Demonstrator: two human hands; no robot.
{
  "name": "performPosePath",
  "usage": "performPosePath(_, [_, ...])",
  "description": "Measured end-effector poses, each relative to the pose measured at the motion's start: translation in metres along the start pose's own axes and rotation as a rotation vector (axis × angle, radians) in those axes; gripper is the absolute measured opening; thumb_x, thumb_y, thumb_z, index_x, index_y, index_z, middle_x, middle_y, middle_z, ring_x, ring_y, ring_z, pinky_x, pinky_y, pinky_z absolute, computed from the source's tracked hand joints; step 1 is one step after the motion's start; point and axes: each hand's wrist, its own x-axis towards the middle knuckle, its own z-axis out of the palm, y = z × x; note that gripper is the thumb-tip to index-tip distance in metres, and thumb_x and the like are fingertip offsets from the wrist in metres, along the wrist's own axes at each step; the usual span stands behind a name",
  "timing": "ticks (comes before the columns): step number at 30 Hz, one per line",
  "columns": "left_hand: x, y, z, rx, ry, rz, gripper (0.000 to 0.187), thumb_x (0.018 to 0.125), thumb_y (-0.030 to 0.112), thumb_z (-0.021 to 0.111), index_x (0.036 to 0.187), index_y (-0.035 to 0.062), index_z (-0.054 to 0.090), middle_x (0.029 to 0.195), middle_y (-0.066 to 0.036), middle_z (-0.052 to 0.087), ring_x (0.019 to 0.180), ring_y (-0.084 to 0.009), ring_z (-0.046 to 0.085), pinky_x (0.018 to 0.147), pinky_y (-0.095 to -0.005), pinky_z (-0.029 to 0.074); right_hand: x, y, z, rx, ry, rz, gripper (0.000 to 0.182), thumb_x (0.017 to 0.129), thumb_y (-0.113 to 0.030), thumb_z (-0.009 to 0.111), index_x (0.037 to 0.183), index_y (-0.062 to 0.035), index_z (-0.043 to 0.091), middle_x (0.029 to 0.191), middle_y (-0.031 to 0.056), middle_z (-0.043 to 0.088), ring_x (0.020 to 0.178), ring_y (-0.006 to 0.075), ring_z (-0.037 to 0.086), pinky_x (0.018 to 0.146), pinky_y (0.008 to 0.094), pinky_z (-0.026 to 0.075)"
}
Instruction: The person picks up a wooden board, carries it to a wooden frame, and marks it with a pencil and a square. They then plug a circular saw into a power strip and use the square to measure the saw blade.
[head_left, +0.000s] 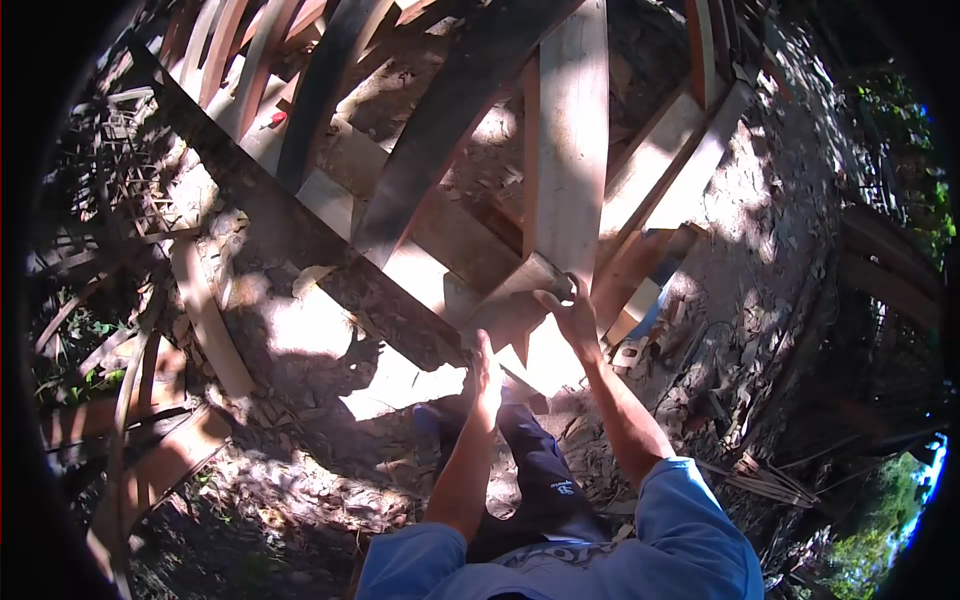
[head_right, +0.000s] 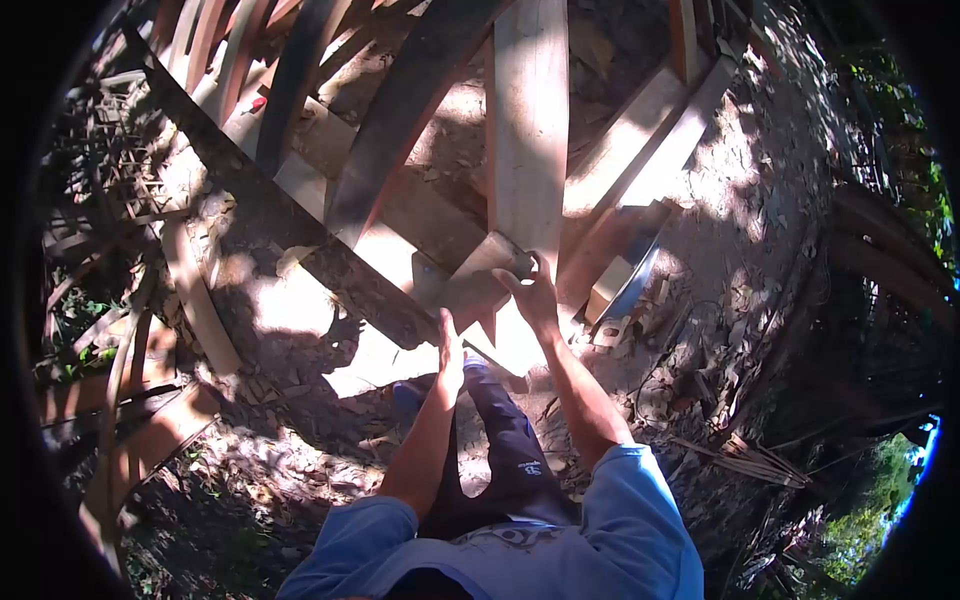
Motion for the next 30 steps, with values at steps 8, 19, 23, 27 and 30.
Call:
performPosePath(8, [-0.013,0.000,-0.014,0.083,0.132,-0.145,0.101,0.080,0.081,0.033,0.151,0.0115,0.014,0.151,-0.015,0.023,0.132,-0.0311,0.033,0.098,-0.0453,0.038,-0.045,0.011,0.009,-0.046,0.135,0.128,0.075,0.075,-0.032,0.078,0.133,-0.0001,0.043,0.097,0.0129,0.064,0.090,0.0242,0.063,0.081,0.0335,0.050])
performPosePath(19, [-0.115,-0.130,-0.375,1.348,-0.240,0.836,0.041,0.095,0.038,0.042,0.118,0.0068,0.056,0.086,-0.025,0.064,0.083,-0.0403,0.064,0.073,-0.0480,0.050,-0.280,0.039,0.017,-0.474,0.053,0.339,0.043,0.084,-0.043,0.058,0.078,-0.0022,0.070,0.082,0.0236,0.067,0.081,0.0375,0.067,0.074,0.0461,0.053])
performPosePath(23, [-0.185,-0.078,-0.497,1.732,-0.115,0.555,0.041,0.094,0.041,0.047,0.121,0.0123,0.056,0.075,-0.017,0.063,0.071,-0.0305,0.066,0.063,-0.0484,0.051,-0.373,0.025,0.047,-0.504,0.128,0.308,0.047,0.081,-0.046,0.060,0.084,0.0003,0.069,0.083,0.0226,0.068,0.082,0.0370,0.068,0.073,0.0450,0.053])
performPosePath(27, [-0.162,-0.038,-0.610,0.784,0.296,0.055,0.054,0.088,0.057,0.053,0.097,0.0050,0.065,0.082,-0.008,0.067,0.058,-0.0208,0.060,0.049,-0.0390,0.045,-0.416,0.074,0.118,-0.207,0.208,0.324,0.025,0.075,-0.025,0.066,0.086,-0.0028,0.071,0.079,0.0195,0.069,0.076,0.0320,0.069,0.070,0.0392,0.054])
performPosePath(30, [-0.160,-0.012,-0.642,0.548,0.542,0.165,0.073,0.084,0.063,0.055,0.113,-0.0042,0.061,0.091,-0.018,0.067,0.087,-0.0320,0.064,0.062,-0.0428,0.049,-0.454,0.007,0.138,-0.352,0.119,0.133,0.029,0.082,-0.030,0.057,0.083,-0.0030,0.070,0.081,0.0211,0.068,0.078,0.0366,0.067,0.073,0.0440,0.053])
